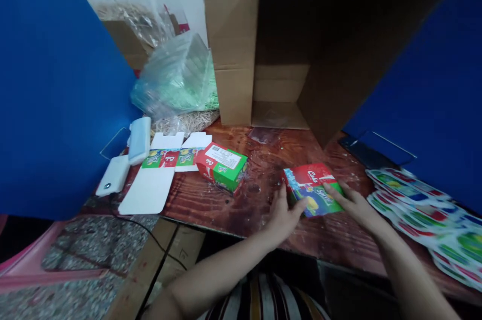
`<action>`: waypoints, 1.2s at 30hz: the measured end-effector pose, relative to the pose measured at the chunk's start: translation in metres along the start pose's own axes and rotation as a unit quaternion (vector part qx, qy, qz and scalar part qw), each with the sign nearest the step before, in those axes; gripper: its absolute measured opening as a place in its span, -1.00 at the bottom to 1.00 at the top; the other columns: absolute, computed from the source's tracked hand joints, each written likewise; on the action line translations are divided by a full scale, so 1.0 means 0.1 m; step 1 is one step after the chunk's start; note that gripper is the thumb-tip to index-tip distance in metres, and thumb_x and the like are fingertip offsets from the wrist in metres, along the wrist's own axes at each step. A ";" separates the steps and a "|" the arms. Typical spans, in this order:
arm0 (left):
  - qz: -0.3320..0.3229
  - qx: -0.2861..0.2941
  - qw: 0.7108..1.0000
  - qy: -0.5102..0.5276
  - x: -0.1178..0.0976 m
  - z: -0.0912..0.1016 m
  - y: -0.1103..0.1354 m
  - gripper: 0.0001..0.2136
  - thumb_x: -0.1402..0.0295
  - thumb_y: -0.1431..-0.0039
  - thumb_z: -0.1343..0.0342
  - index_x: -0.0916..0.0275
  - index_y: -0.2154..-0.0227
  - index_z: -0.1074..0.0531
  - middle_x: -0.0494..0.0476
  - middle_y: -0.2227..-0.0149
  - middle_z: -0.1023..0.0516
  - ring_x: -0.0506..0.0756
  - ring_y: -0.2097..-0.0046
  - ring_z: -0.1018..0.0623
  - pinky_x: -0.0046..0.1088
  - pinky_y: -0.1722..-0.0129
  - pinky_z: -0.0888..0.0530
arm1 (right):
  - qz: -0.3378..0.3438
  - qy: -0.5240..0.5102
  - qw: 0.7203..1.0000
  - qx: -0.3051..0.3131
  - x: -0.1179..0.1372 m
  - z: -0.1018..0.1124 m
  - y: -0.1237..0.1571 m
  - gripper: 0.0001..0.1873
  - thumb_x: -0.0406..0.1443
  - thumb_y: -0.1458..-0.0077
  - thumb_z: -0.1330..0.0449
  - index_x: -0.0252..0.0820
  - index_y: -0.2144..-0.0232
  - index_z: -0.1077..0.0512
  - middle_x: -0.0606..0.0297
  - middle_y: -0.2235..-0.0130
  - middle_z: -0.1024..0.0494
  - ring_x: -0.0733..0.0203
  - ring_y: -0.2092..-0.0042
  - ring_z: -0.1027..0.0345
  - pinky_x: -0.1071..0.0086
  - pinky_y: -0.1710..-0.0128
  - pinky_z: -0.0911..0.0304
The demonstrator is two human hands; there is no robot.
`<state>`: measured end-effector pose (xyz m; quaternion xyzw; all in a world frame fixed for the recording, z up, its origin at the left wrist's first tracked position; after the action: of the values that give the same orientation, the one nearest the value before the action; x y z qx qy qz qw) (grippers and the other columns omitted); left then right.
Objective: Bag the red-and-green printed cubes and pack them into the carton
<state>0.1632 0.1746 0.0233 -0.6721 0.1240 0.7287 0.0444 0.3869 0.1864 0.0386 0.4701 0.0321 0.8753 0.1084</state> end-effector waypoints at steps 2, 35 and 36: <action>-0.036 -0.029 0.999 -0.013 0.00 -0.02 0.04 -0.30 0.12 -0.12 -0.18 0.23 -0.28 -0.12 0.36 -0.21 -0.31 0.29 -0.22 -0.32 -0.11 -0.22 -0.23 | 0.025 -0.027 0.999 0.011 0.06 -0.08 0.12 -0.43 0.11 -0.08 -0.15 -0.15 0.03 -0.41 0.11 0.05 -0.57 -0.09 0.11 -0.49 0.15 0.14 -0.44; -0.108 -0.120 0.987 -0.001 0.47 0.67 0.52 -0.51 0.16 -0.31 0.09 0.20 -0.25 -0.14 0.32 -0.29 -0.23 0.27 -0.29 -0.26 -0.12 -0.25 -0.24 | -0.153 -0.294 0.942 0.048 0.85 -0.99 -2.02 -0.74 -0.16 -0.24 -0.16 -0.30 0.28 -0.37 0.30 0.48 -0.47 0.27 0.49 -0.42 0.34 0.44 -0.42; -0.105 -0.127 0.986 0.005 0.49 0.68 0.51 -0.51 0.15 -0.31 0.09 0.20 -0.24 -0.15 0.32 -0.28 -0.25 0.28 -0.29 -0.27 -0.12 -0.24 -0.26 | -0.146 -0.286 0.946 0.042 0.86 -1.04 -2.09 -0.76 -0.18 -0.24 -0.16 -0.30 0.29 -0.38 0.35 0.47 -0.46 0.33 0.50 -0.38 0.40 0.46 -0.39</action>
<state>0.0812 0.1364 -0.0143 -0.6854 -0.0409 0.7262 0.0341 0.2881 0.4135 0.0178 0.6952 0.1047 0.6764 0.2197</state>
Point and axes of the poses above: each hand's wrist, its own y-axis away from the middle knuckle, its own z-axis out of the back of the hand, x = y × z, the point moved 5 cm from there along -y, towards the middle knuckle
